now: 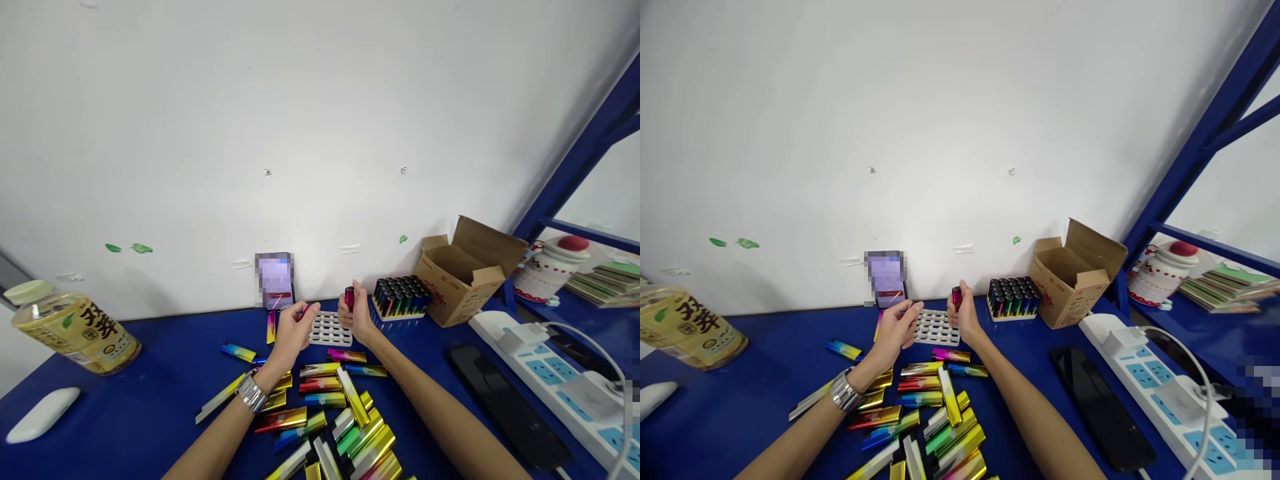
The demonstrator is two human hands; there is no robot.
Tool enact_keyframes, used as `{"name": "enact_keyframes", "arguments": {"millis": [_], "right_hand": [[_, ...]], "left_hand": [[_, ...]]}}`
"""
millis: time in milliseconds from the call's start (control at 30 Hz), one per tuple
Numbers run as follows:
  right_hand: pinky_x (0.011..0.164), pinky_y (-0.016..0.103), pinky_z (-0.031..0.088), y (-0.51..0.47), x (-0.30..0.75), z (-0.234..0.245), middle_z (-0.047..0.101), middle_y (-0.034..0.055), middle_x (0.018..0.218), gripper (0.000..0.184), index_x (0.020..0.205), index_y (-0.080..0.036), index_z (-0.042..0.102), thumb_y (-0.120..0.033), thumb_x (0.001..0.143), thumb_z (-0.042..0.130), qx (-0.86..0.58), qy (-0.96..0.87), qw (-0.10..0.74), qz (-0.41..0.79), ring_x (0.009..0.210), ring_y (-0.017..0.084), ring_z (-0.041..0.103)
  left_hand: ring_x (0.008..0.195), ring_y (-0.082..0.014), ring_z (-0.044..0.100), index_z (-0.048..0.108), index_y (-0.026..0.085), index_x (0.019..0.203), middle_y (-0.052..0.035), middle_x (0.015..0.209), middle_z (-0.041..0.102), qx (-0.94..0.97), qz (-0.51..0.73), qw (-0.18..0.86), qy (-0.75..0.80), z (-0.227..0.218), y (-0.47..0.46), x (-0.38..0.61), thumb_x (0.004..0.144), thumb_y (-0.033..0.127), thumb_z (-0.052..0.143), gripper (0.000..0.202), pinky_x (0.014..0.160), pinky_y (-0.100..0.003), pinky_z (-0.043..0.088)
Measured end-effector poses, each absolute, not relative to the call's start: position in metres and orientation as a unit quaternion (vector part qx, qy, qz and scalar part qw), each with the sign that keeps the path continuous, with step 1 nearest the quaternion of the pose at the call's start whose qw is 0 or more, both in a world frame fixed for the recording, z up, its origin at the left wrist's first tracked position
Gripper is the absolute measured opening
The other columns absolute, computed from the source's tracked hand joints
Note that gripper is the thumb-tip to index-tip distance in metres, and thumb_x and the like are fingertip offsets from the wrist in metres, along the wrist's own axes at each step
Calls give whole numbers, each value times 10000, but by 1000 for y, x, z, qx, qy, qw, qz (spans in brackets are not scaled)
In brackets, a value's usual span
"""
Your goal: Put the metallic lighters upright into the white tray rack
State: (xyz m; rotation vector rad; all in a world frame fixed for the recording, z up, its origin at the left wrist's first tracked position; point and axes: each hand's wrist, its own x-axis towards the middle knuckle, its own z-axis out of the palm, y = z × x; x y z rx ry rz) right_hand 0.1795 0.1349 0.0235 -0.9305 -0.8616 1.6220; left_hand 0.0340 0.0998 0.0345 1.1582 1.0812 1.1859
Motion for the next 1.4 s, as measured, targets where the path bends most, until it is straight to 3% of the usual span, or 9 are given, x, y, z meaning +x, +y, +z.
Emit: {"name": "enact_keyframes", "arguments": {"millis": [233, 433, 567, 700, 800, 900, 1067, 1267, 1400], "right_hand": [[317, 218, 99, 135, 174, 23, 165, -75, 322, 469, 450, -255, 255, -507, 846, 273, -445, -363, 549, 608, 291, 73, 108], [330, 225, 115, 132, 169, 24, 188, -65, 337, 471, 449, -249, 285, -466, 867, 269, -456, -388, 545, 587, 299, 75, 134], [339, 230, 120, 129, 168, 23, 195, -57, 347, 462, 451, -250, 284, -399, 888, 266, -478, -407, 538, 563, 309, 77, 143], [362, 231, 180, 130, 167, 20, 249, -64, 372, 485, 545, -233, 369, -545, 900, 264, -435, -471, 530, 554, 326, 87, 216], [443, 235, 320, 132, 168, 19, 426, -53, 482, 439, 740, -220, 435, -642, 846, 378, -371, -550, 555, 502, 417, 108, 385], [566, 254, 389, 135, 170, 19, 508, -18, 626, 378, 805, -212, 482, -587, 848, 452, -375, -624, 556, 402, 566, 129, 467], [569, 260, 392, 137, 174, 14, 479, -2, 627, 331, 691, -203, 517, -492, 851, 493, -404, -659, 538, 336, 593, 144, 470], [594, 277, 435, 137, 175, 9, 580, 6, 593, 224, 842, -189, 603, -375, 858, 481, -419, -660, 506, 365, 577, 176, 572], [591, 252, 402, 134, 176, 14, 586, 2, 589, 217, 762, -192, 585, -299, 882, 439, -440, -705, 468, 301, 573, 163, 558]], "left_hand": [[310, -9, 170, 336, 218, 575, 127, 413, 222, 481, 514, 509, 495, 34, 102, 39, 652, 471, 685, 438, 309, -152, 112], [316, -29, 175, 340, 224, 616, 129, 410, 213, 478, 517, 504, 500, 32, 101, 38, 732, 514, 606, 410, 306, -160, 120], [341, -49, 215, 358, 221, 590, 106, 423, 234, 514, 518, 452, 513, 26, 103, 33, 756, 444, 589, 362, 319, -192, 139], [356, -58, 234, 379, 222, 638, 108, 442, 242, 524, 529, 436, 505, 27, 107, 31, 782, 483, 569, 354, 345, -199, 189], [416, -78, 362, 435, 216, 735, 94, 492, 370, 556, 541, 414, 477, 31, 114, 28, 808, 525, 534, 333, 426, -204, 324], [620, -124, 511, 552, 194, 815, 19, 682, 549, 610, 545, 317, 479, 32, 122, 21, 792, 508, 550, 314, 603, -248, 426], [621, -152, 532, 641, 168, 909, 7, 657, 587, 648, 502, 283, 498, 25, 130, 11, 794, 469, 551, 335, 619, -267, 420], [709, -194, 620, 649, 187, 885, -32, 762, 688, 693, 454, 270, 490, 24, 128, 10, 839, 395, 511, 254, 642, -262, 430], [723, -209, 627, 634, 203, 853, -44, 771, 692, 732, 404, 233, 497, 29, 126, 9, 861, 363, 458, 238, 662, -273, 420]]}}
